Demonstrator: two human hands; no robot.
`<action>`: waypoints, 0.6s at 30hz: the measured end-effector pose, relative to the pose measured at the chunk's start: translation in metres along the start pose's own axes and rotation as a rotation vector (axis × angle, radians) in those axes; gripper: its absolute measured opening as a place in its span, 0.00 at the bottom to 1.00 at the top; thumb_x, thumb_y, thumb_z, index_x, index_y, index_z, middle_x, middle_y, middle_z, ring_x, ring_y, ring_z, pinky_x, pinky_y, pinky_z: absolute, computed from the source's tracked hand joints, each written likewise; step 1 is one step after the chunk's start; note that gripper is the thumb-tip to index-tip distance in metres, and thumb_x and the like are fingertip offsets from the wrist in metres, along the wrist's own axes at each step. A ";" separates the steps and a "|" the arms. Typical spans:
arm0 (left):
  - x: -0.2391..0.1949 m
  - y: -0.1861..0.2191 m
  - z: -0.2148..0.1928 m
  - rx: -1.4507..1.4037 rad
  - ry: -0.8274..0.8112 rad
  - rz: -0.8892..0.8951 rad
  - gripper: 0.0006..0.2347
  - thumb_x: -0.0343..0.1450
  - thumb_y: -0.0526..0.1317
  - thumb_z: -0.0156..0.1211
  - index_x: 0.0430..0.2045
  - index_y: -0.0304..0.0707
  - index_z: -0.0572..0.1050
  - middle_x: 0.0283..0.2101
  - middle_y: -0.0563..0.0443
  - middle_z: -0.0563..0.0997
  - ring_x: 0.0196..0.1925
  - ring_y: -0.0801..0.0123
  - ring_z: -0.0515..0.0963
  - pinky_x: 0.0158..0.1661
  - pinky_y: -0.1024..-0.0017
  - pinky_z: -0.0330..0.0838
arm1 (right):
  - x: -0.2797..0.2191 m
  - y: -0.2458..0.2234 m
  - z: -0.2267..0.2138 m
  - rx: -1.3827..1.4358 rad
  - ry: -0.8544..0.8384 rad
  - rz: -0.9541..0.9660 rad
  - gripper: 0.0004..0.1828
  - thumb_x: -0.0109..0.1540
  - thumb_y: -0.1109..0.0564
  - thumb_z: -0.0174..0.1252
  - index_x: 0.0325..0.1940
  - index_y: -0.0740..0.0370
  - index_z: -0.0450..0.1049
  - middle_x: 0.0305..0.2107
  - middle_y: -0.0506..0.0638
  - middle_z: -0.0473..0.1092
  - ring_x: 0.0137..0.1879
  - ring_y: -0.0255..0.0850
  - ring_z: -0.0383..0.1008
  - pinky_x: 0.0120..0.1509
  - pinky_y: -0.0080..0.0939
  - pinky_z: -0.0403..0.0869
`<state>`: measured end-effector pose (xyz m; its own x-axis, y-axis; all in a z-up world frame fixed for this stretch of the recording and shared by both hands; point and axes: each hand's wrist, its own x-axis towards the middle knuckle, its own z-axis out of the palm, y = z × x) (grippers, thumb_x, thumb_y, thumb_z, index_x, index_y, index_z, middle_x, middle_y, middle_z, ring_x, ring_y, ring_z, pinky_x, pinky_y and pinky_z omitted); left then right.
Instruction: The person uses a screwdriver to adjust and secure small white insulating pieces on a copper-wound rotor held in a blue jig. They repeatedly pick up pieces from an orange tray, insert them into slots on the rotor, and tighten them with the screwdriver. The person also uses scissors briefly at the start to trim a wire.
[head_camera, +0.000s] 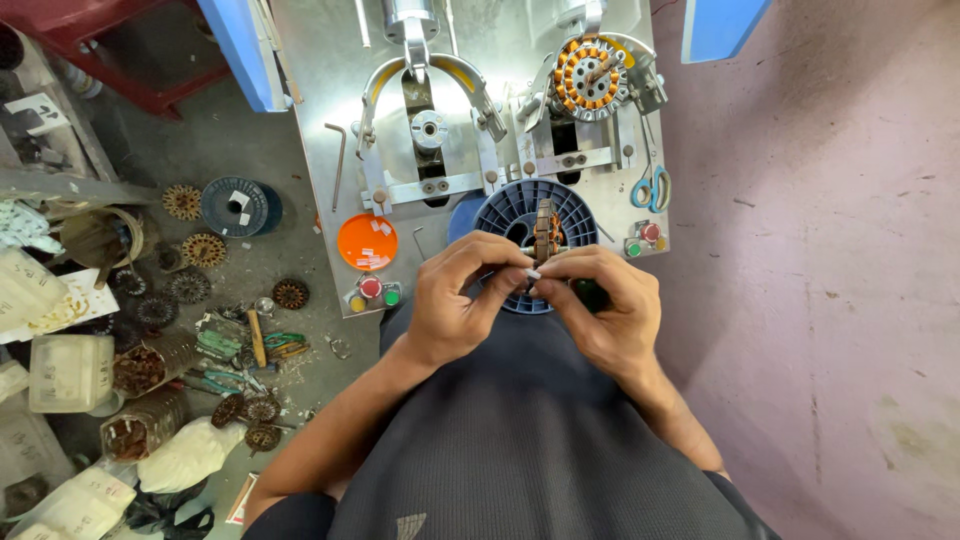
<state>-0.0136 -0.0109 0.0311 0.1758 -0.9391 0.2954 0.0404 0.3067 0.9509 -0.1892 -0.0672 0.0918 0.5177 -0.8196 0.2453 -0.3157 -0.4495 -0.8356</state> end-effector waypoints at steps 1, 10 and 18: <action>0.006 0.004 0.004 0.065 0.014 0.049 0.05 0.74 0.29 0.64 0.41 0.32 0.77 0.42 0.48 0.81 0.43 0.68 0.83 0.45 0.73 0.80 | 0.000 -0.001 -0.002 0.019 0.031 0.006 0.08 0.62 0.69 0.65 0.44 0.67 0.76 0.38 0.52 0.77 0.40 0.36 0.81 0.46 0.33 0.80; 0.018 0.005 0.021 0.138 -0.062 0.247 0.07 0.72 0.25 0.64 0.40 0.31 0.73 0.40 0.46 0.79 0.40 0.61 0.82 0.43 0.69 0.79 | -0.008 0.005 -0.017 -0.125 0.074 0.006 0.08 0.60 0.68 0.67 0.41 0.66 0.75 0.38 0.54 0.77 0.39 0.37 0.78 0.42 0.32 0.76; 0.007 0.000 0.032 0.163 -0.091 0.212 0.08 0.72 0.23 0.61 0.39 0.31 0.71 0.38 0.46 0.77 0.38 0.58 0.80 0.40 0.67 0.75 | -0.019 0.012 -0.007 -0.089 0.039 -0.014 0.08 0.63 0.73 0.58 0.44 0.68 0.69 0.38 0.53 0.72 0.39 0.37 0.75 0.44 0.34 0.75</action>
<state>-0.0437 -0.0220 0.0365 0.0742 -0.8688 0.4896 -0.1482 0.4759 0.8669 -0.2083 -0.0600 0.0805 0.4919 -0.8255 0.2768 -0.3792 -0.4893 -0.7854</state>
